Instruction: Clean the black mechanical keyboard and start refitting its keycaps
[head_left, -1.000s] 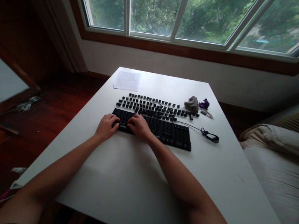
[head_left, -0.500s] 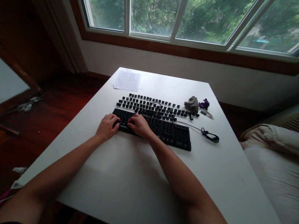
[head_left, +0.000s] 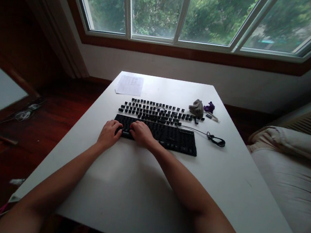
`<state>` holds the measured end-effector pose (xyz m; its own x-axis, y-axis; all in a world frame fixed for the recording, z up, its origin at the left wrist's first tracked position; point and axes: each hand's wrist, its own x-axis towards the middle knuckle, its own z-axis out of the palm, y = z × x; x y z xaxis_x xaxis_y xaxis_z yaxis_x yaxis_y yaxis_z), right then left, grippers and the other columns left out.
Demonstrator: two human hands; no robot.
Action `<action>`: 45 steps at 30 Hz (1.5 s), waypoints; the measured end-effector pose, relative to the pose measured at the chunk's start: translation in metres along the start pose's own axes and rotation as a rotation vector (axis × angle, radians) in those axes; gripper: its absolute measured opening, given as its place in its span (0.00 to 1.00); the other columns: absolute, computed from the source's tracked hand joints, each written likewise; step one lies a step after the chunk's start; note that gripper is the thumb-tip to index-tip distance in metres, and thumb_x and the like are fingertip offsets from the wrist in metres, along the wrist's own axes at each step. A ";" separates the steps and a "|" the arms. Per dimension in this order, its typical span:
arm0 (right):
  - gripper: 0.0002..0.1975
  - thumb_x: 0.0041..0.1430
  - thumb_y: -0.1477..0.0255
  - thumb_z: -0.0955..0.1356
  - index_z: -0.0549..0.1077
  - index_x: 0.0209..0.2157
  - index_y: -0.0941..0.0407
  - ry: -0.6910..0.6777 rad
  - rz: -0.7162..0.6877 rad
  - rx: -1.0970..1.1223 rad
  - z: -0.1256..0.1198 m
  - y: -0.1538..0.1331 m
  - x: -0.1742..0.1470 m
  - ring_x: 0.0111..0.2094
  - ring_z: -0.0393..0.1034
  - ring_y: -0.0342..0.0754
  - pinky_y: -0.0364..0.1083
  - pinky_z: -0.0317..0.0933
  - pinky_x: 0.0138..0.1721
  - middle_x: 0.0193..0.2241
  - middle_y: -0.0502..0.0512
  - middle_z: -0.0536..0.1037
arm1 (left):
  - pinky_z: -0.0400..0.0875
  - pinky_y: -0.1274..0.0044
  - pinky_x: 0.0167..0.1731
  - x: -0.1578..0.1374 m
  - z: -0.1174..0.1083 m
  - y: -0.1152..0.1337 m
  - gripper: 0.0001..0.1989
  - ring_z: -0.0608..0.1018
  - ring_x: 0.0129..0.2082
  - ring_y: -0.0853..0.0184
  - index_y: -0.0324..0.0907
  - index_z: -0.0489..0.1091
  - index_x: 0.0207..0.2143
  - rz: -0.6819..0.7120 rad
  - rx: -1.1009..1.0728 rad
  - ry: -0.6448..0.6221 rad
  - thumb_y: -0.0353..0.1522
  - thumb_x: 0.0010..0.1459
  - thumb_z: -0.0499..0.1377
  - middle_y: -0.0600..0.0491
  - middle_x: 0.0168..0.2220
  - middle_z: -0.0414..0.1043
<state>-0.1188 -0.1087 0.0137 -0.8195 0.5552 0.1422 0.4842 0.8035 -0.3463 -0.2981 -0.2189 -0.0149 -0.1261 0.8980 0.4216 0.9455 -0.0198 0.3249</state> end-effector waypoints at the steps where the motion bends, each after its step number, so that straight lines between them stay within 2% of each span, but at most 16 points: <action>1: 0.09 0.66 0.70 0.67 0.76 0.45 0.57 0.002 0.002 -0.004 0.000 -0.001 -0.001 0.47 0.69 0.52 0.46 0.60 0.50 0.43 0.59 0.77 | 0.67 0.63 0.53 0.000 0.000 0.000 0.10 0.70 0.49 0.56 0.44 0.72 0.46 0.001 -0.001 0.001 0.33 0.63 0.55 0.47 0.46 0.70; 6: 0.08 0.66 0.70 0.67 0.75 0.44 0.56 0.045 0.001 -0.035 0.003 -0.006 -0.005 0.49 0.66 0.53 0.47 0.61 0.48 0.45 0.60 0.75 | 0.67 0.62 0.53 0.000 0.001 0.001 0.10 0.70 0.48 0.56 0.44 0.72 0.46 0.005 0.004 0.012 0.33 0.63 0.56 0.47 0.46 0.70; 13: 0.08 0.63 0.70 0.70 0.74 0.43 0.55 0.079 0.003 0.044 0.008 0.001 -0.005 0.46 0.66 0.51 0.47 0.59 0.48 0.42 0.56 0.74 | 0.68 0.61 0.54 -0.001 0.000 0.003 0.10 0.71 0.50 0.55 0.44 0.73 0.46 0.028 -0.012 0.035 0.33 0.63 0.57 0.46 0.47 0.71; 21: 0.09 0.66 0.71 0.67 0.79 0.44 0.55 0.097 -0.059 0.057 0.005 0.009 -0.008 0.47 0.67 0.51 0.47 0.59 0.49 0.42 0.57 0.77 | 0.67 0.61 0.60 -0.001 -0.003 0.015 0.17 0.72 0.57 0.59 0.48 0.72 0.55 0.283 -0.139 -0.045 0.31 0.65 0.55 0.50 0.57 0.72; 25: 0.12 0.67 0.73 0.66 0.79 0.47 0.55 0.112 -0.039 0.122 0.003 0.024 -0.005 0.47 0.69 0.49 0.46 0.59 0.52 0.44 0.57 0.78 | 0.68 0.60 0.60 0.000 -0.002 0.018 0.18 0.72 0.57 0.59 0.48 0.72 0.56 0.324 -0.140 -0.062 0.30 0.65 0.55 0.51 0.57 0.73; 30: 0.13 0.66 0.70 0.67 0.78 0.49 0.56 0.171 0.050 0.134 -0.011 0.041 -0.002 0.48 0.70 0.50 0.45 0.60 0.52 0.44 0.58 0.78 | 0.68 0.59 0.60 -0.001 -0.003 0.018 0.19 0.72 0.58 0.58 0.48 0.71 0.57 0.367 -0.082 -0.071 0.30 0.64 0.56 0.50 0.57 0.73; 37: 0.11 0.66 0.68 0.67 0.80 0.45 0.54 0.110 0.138 0.108 -0.023 0.060 0.000 0.46 0.72 0.49 0.44 0.61 0.48 0.42 0.57 0.79 | 0.69 0.59 0.59 -0.001 -0.001 0.023 0.19 0.73 0.56 0.57 0.48 0.70 0.58 0.350 -0.056 -0.093 0.32 0.65 0.55 0.50 0.57 0.73; 45: 0.11 0.67 0.68 0.66 0.80 0.44 0.54 0.114 0.143 0.100 -0.024 0.059 -0.001 0.45 0.72 0.49 0.44 0.61 0.48 0.42 0.56 0.79 | 0.65 0.55 0.61 -0.001 0.003 0.018 0.25 0.70 0.59 0.53 0.49 0.67 0.62 0.318 -0.007 -0.115 0.33 0.62 0.60 0.49 0.58 0.72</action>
<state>-0.0820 -0.0566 0.0155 -0.7017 0.6876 0.1869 0.5560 0.6924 -0.4599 -0.2798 -0.2187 -0.0120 0.2095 0.8900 0.4050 0.9299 -0.3094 0.1989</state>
